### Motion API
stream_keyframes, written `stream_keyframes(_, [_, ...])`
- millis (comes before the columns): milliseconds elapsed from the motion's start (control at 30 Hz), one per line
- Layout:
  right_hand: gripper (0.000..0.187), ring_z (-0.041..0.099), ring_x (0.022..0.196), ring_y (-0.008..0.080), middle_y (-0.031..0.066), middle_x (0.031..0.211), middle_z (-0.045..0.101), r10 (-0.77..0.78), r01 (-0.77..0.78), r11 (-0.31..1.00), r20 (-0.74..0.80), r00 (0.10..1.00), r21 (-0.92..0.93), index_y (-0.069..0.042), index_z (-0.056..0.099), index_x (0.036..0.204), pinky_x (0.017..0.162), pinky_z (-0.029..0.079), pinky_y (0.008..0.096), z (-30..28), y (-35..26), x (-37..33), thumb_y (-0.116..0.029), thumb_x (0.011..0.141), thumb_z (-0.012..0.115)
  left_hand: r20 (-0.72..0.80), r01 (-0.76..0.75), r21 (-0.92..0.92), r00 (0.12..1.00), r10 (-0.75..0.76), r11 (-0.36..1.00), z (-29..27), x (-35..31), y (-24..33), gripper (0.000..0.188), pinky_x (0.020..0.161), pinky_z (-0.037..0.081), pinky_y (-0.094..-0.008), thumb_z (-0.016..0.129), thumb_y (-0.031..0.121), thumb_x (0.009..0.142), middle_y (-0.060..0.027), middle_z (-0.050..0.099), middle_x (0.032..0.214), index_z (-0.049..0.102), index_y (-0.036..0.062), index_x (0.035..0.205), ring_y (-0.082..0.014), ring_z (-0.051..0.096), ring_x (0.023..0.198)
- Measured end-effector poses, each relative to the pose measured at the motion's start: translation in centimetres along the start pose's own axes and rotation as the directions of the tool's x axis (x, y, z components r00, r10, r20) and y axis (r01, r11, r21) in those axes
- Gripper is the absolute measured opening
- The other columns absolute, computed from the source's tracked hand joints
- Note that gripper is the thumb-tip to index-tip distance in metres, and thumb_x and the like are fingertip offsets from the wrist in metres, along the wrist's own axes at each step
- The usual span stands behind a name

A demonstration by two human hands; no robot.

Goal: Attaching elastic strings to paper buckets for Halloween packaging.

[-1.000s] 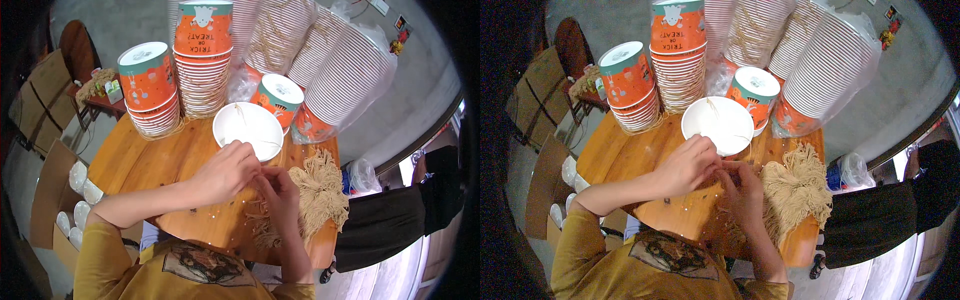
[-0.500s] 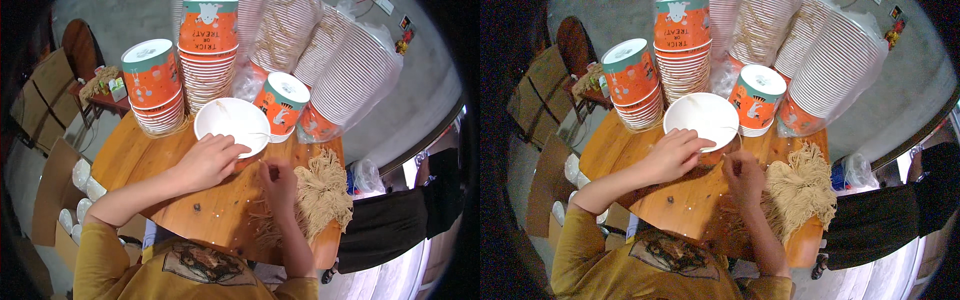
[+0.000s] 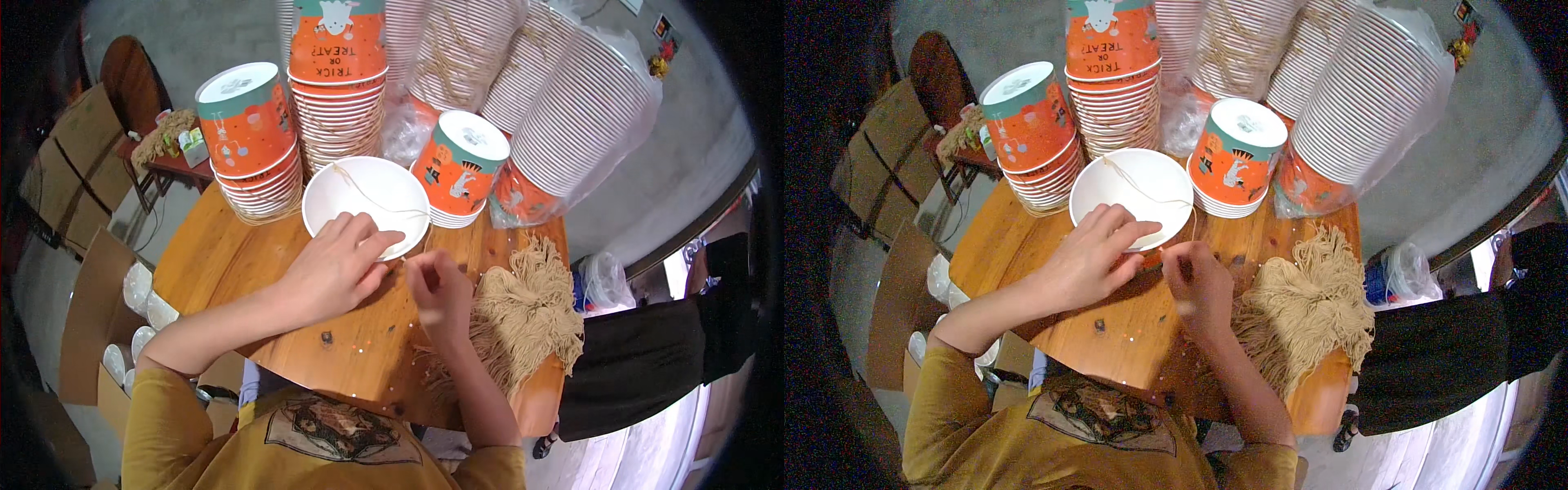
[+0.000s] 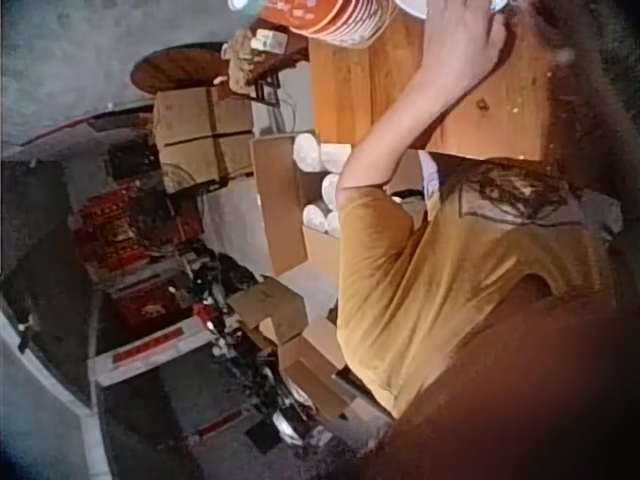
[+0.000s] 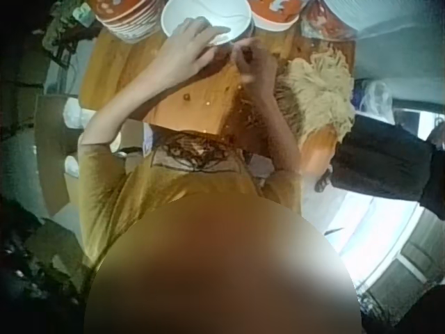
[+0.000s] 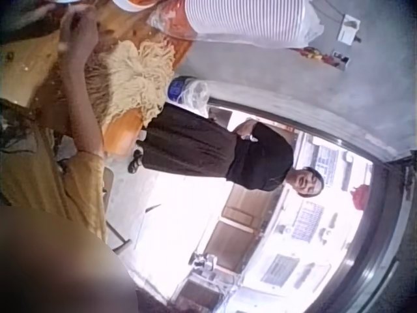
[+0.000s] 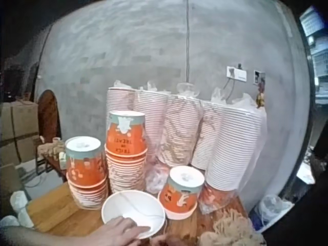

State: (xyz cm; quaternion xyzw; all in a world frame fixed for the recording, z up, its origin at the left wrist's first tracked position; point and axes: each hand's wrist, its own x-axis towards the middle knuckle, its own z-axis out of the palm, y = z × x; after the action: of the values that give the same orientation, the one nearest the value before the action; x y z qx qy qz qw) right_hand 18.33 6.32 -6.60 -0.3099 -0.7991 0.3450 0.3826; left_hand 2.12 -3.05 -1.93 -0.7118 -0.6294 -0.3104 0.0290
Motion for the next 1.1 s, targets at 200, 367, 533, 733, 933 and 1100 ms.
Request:
stream_keyframes(200, [0.015,0.052,0.064,0.0062,-0.0013,0.073,0.058,0.165,-0.236,0.89,0.206,0.964,0.389,-0.003,0.059,0.09,0.059,0.044,0.0229,-1.3,-1.5,-0.6,-0.017,0.091,0.064,-0.017,-0.268,0.089,0.963,0.271,0.959,0.3,0.1,0.3,0.021,0.078,0.043,-0.0398,0.066,0.014,0.08,-0.0098,0.049,0.094,0.055,0.0039,0.095,-0.028,0.049,0.09])
stream_keyframes(367, [0.016,0.045,0.06,0.0032,-0.0026,0.071,0.056,0.327,-0.529,0.699,0.443,0.835,0.482,-0.004,0.061,0.091,0.054,0.037,0.0196,-2.5,-1.5,-0.3,-0.02,0.094,0.061,0.023,-0.33,0.045,0.944,0.33,0.943,0.6,0.3,-0.2,0.015,0.078,0.042,-0.0393,0.064,0.011,0.08,-0.0106,0.048,0.095,0.053,0.0043,0.086,-0.0282,0.048,0.093])
stream_keyframes(533, [0.009,0.048,0.063,0.0036,-0.003,0.073,0.055,0.237,-0.415,0.754,0.377,0.895,0.509,-0.005,0.058,0.09,0.057,0.038,0.018,-1.7,-0.2,-0.5,-0.013,0.092,0.061,-0.003,-0.269,-0.063,0.963,0.269,0.961,1.2,0.4,0.0,0.015,0.079,0.042,-0.0394,0.063,0.009,0.079,-0.0118,0.048,0.095,0.052,0.0035,0.088,-0.0304,0.047,0.093])
stream_keyframes(733, [0.009,0.049,0.065,0.004,-0.0032,0.073,0.055,0.078,-0.105,0.899,0.081,0.994,0.425,-0.006,0.054,0.085,0.061,0.042,0.0198,-0.2,0.8,-0.1,0.0,0.085,0.06,0.092,0.149,-0.153,0.986,-0.136,0.977,0.3,1.0,0.1,0.021,0.079,0.047,-0.0446,0.062,0.011,0.082,-0.0166,0.054,0.098,0.052,0.002,0.098,-0.034,0.056,0.094])
stream_keyframes(933, [0.015,0.047,0.062,0.0039,-0.0037,0.067,0.051,0.111,-0.104,0.955,-0.01,0.994,0.278,-0.007,0.053,0.084,0.058,0.042,0.0214,1.2,1.1,0.5,0.0,0.08,0.065,0.09,0.138,-0.106,0.988,-0.129,0.985,1.0,1.0,-0.7,0.027,0.073,0.052,-0.0387,0.061,0.009,0.083,-0.0127,0.062,0.09,0.056,0.0055,0.11,-0.0282,0.064,0.083])
stream_keyframes(1100, [0.016,0.046,0.06,0.0049,-0.0042,0.065,0.049,0.133,-0.13,0.962,0.004,0.991,0.24,-0.008,0.052,0.083,0.057,0.042,0.0224,1.4,1.0,0.7,-0.003,0.079,0.066,0.111,0.16,-0.116,0.983,-0.147,0.98,0.9,1.1,-0.7,0.03,0.074,0.052,-0.0385,0.061,0.01,0.084,-0.0131,0.062,0.093,0.057,0.0056,0.113,-0.0282,0.064,0.084])
